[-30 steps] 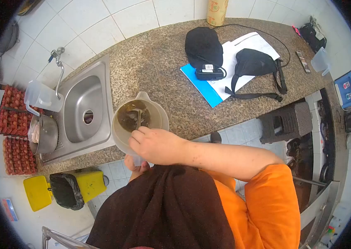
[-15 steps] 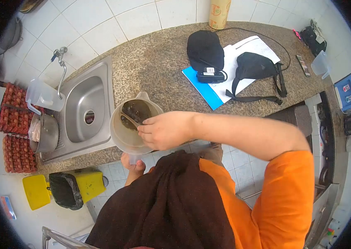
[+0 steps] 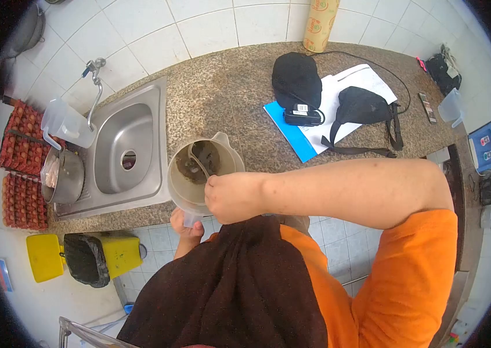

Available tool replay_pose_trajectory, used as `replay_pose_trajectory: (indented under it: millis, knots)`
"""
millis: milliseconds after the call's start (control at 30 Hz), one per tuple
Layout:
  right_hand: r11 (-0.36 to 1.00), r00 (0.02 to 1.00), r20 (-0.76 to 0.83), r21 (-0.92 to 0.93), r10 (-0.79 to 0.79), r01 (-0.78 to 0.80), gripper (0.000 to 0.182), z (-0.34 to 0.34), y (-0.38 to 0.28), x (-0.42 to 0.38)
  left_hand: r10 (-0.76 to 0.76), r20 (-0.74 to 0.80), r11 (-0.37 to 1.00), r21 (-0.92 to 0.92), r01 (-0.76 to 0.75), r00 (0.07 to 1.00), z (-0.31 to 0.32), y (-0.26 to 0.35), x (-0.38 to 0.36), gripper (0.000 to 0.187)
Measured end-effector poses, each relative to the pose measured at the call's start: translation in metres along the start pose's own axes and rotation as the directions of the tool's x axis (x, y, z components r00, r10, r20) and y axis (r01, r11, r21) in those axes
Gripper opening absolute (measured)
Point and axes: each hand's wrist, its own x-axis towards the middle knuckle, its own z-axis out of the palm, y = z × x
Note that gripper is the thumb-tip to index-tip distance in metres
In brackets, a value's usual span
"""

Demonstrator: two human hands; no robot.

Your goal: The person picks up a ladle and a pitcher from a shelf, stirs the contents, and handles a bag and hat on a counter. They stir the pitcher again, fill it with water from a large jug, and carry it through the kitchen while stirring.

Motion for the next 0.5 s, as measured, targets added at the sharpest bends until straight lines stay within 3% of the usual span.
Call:
replay_pose_trajectory:
  millis: [67,300,367,400,433,467,500]
  knots:
    - [0.995,0.999,0.038,0.099,-0.007,0.004,0.024,-0.001,0.003,0.001,-0.014,-0.029,1.0,-0.011,0.014,0.999,0.0,0.0,0.004,0.04]
    - [0.991,0.997,-0.048,0.126,0.055,-0.049,0.018,-0.001,0.001,-0.002,0.017,-0.083,1.0,-0.013,-0.018,0.996,0.0,-0.003,0.012,0.041]
    - [0.965,0.995,-0.017,0.246,0.094,-0.087,0.017,-0.003,0.003,-0.003,0.019,-0.087,1.0,-0.021,-0.021,0.996,0.0,-0.001,0.016,0.042]
    - [0.967,0.996,-0.016,0.243,0.086,-0.08,0.017,-0.004,0.004,-0.004,-0.033,-0.078,0.999,-0.025,0.031,0.996,-0.001,0.001,0.02,0.049]
    - [0.921,0.989,-0.026,0.367,0.147,-0.128,0.017,-0.005,0.007,-0.006,-0.086,-0.07,0.996,-0.029,0.085,0.994,-0.001,0.002,0.023,0.056]
    - [0.858,0.978,-0.028,0.485,0.208,-0.169,0.017,-0.006,0.009,-0.007,-0.088,-0.081,0.996,-0.026,0.086,0.993,-0.002,0.001,0.026,0.056]
    - [0.862,0.98,-0.026,0.481,0.195,-0.159,0.017,-0.006,0.013,-0.008,-0.089,-0.066,0.996,-0.031,0.087,0.994,-0.005,-0.001,0.029,0.049]
